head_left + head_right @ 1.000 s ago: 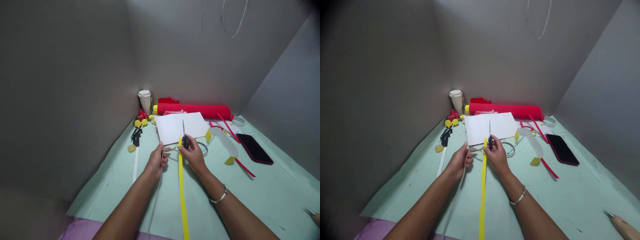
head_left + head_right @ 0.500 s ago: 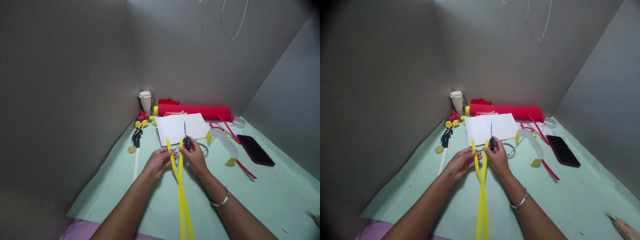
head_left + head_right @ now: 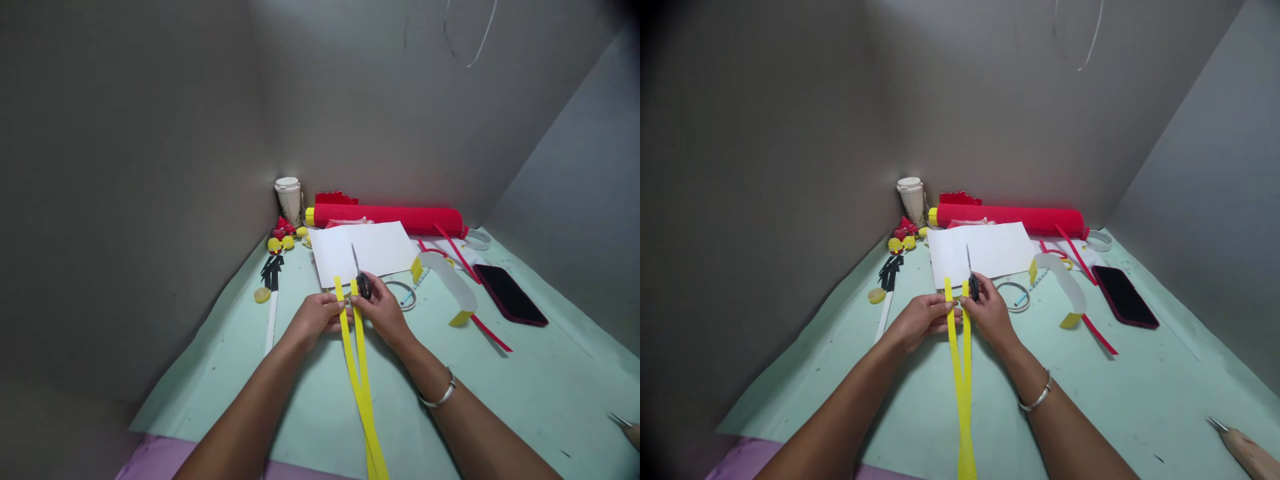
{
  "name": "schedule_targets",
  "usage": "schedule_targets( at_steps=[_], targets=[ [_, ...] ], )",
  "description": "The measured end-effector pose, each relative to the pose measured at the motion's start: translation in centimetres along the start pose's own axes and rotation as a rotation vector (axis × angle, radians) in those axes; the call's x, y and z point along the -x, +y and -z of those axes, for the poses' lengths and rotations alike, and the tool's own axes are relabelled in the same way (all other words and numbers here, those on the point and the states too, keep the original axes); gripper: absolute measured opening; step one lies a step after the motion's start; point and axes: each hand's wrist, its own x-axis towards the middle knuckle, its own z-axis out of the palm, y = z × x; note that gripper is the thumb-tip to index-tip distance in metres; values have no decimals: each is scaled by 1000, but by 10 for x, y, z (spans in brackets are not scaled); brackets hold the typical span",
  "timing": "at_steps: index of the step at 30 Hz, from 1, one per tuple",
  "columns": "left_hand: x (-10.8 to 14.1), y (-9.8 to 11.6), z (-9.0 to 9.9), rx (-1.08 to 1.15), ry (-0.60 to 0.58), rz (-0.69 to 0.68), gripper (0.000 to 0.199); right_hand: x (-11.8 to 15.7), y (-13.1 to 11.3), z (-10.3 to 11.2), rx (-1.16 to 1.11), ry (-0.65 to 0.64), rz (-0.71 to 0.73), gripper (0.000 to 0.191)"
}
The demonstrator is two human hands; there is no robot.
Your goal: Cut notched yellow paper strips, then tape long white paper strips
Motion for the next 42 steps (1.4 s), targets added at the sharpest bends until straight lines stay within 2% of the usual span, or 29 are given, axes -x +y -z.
schedule_targets(
  at_steps=[11, 18, 25, 34, 42],
  targets=[
    [0, -3, -4, -48, -44, 13, 12, 1, -3, 0, -32, -40, -23, 56],
    [-2, -7, -4, -38, -53, 19, 10, 1, -2, 1, -29, -52, -54, 60],
    [-1, -7, -6, -32, -63, -27, 14, 1, 0, 2, -50, -13, -98, 62],
    [-2, -10, -8, -47, -134, -82, 28, 4, -5, 3, -122, -13, -152, 54],
    [-2, -12, -7, -86, -159, -76, 27, 4, -8, 2, -157, -18, -174, 52]
  ],
)
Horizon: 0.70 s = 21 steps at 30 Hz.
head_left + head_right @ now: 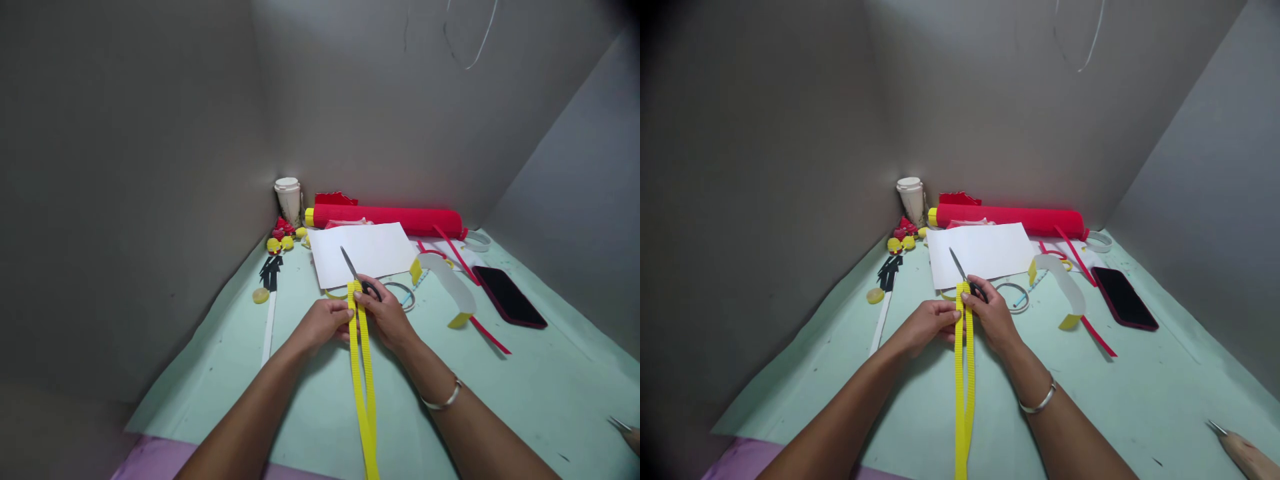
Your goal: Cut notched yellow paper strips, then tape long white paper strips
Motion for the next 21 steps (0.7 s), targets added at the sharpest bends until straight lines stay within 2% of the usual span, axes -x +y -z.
schedule_targets(
  at_steps=[21],
  targets=[
    [-3, -4, -2, 41, 17, -20, 28, 3, -5, -5, 9, 21, -4, 51]
  ],
)
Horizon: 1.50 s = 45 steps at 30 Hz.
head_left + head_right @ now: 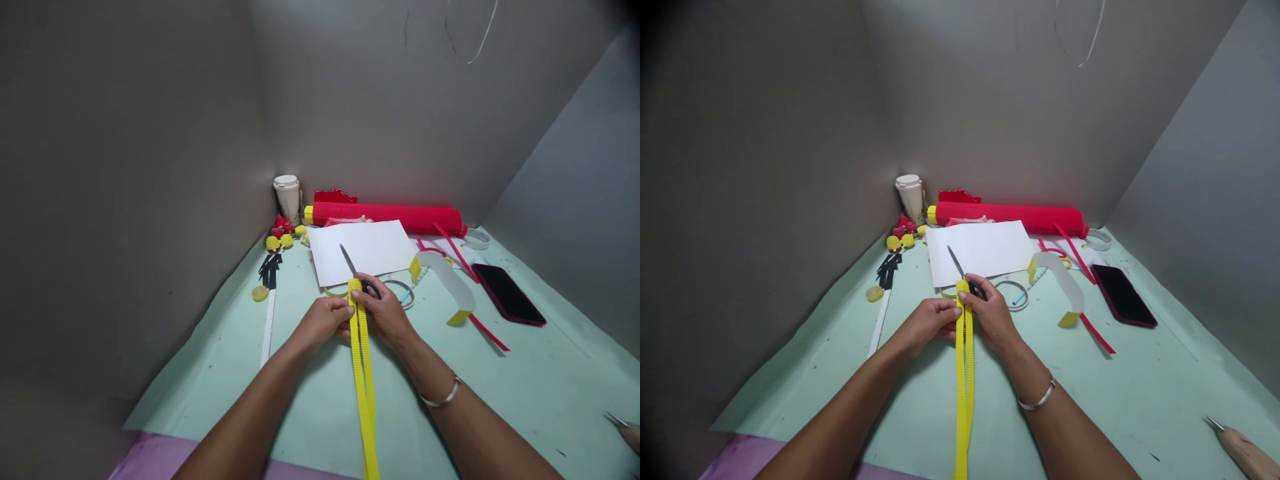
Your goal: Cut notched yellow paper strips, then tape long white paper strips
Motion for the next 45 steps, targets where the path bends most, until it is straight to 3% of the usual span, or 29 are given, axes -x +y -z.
schedule_targets(
  at_steps=[13, 31, 45],
  targets=[
    [7, -6, -5, -13, -129, 133, 34, -8, 4, 4, -45, 154, 73, 42],
    [3, -6, 2, -94, -53, 180, 31, -13, 3, 10, -71, 270, 150, 38],
    [2, 0, 14, -250, -3, 123, 39, -13, -4, 10, -259, 227, 118, 31]
  ],
)
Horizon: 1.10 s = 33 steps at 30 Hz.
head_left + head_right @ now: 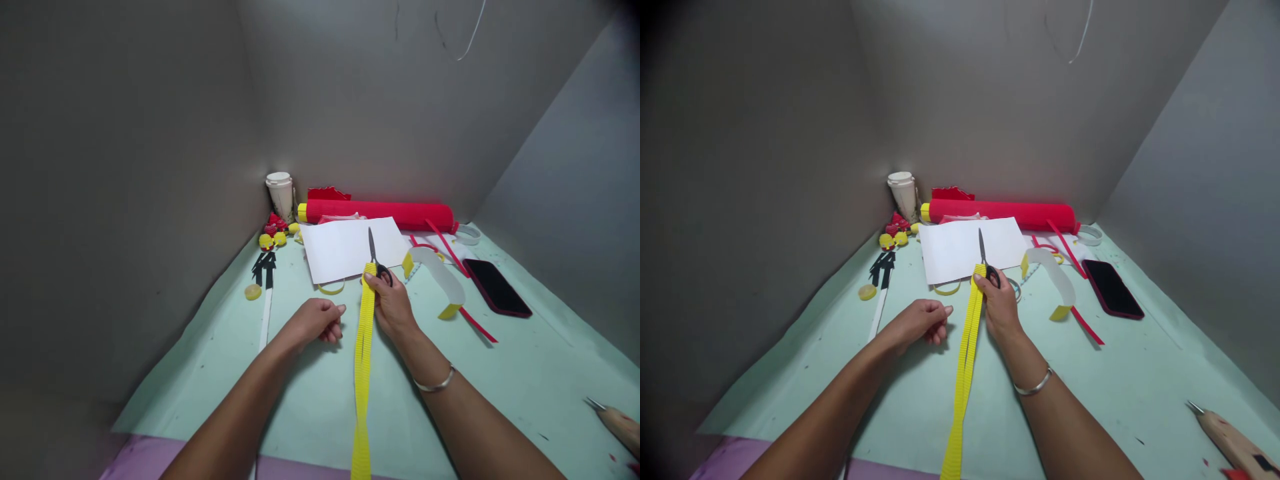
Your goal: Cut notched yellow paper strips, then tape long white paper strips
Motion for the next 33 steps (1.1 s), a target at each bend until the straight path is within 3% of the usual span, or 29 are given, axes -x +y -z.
schedule_targets(
  at_steps=[9, 16, 25, 33],
  targets=[
    [-3, -1, 3, 14, 32, -4, 39, -1, -2, 1, -60, -7, -25, 29],
    [-3, 0, 2, 36, 85, -3, 16, 0, -2, 0, -73, -11, -28, 27],
    [-3, 0, 4, 30, 152, -71, 40, 1, -3, 0, -71, -14, -32, 26],
    [7, -1, -29, 234, -130, -19, 43, 1, -2, -1, -50, 3, -17, 30]
  ],
)
